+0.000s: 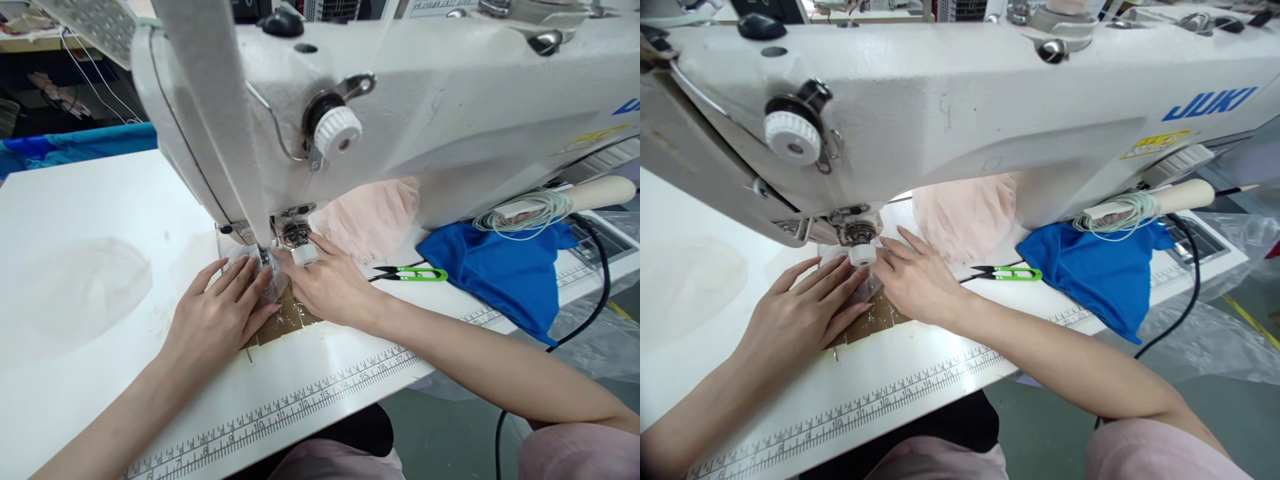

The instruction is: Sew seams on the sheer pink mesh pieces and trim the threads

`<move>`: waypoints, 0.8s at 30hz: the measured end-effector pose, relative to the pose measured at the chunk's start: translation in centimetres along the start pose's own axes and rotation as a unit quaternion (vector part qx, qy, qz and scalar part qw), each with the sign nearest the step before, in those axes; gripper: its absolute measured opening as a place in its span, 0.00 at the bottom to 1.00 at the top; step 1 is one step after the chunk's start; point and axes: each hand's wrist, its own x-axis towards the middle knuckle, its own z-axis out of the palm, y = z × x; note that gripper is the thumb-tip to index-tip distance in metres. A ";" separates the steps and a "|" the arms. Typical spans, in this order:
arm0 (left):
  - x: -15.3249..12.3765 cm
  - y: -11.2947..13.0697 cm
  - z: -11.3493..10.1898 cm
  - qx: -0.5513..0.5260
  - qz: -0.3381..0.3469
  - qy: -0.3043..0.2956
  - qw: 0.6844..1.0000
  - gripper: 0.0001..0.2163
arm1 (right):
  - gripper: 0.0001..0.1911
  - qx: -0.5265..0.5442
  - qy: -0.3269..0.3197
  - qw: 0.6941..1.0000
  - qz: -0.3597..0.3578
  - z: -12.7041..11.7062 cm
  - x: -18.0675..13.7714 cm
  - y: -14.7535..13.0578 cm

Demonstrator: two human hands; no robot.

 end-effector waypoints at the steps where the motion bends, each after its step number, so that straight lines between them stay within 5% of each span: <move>1: 0.0 0.0 0.0 0.002 -0.001 0.000 1.000 0.20 | 0.17 -0.001 0.002 1.000 0.000 0.0 0.0 0.0; 20: -0.5 -0.4 -0.5 -0.024 0.010 0.023 0.999 0.24 | 0.16 0.017 0.021 0.999 -0.017 -0.2 0.0 -0.4; 24: -0.9 -0.8 -1.2 -0.025 0.069 0.063 0.995 0.14 | 0.14 0.046 0.055 0.995 -0.063 -0.4 -0.2 -0.8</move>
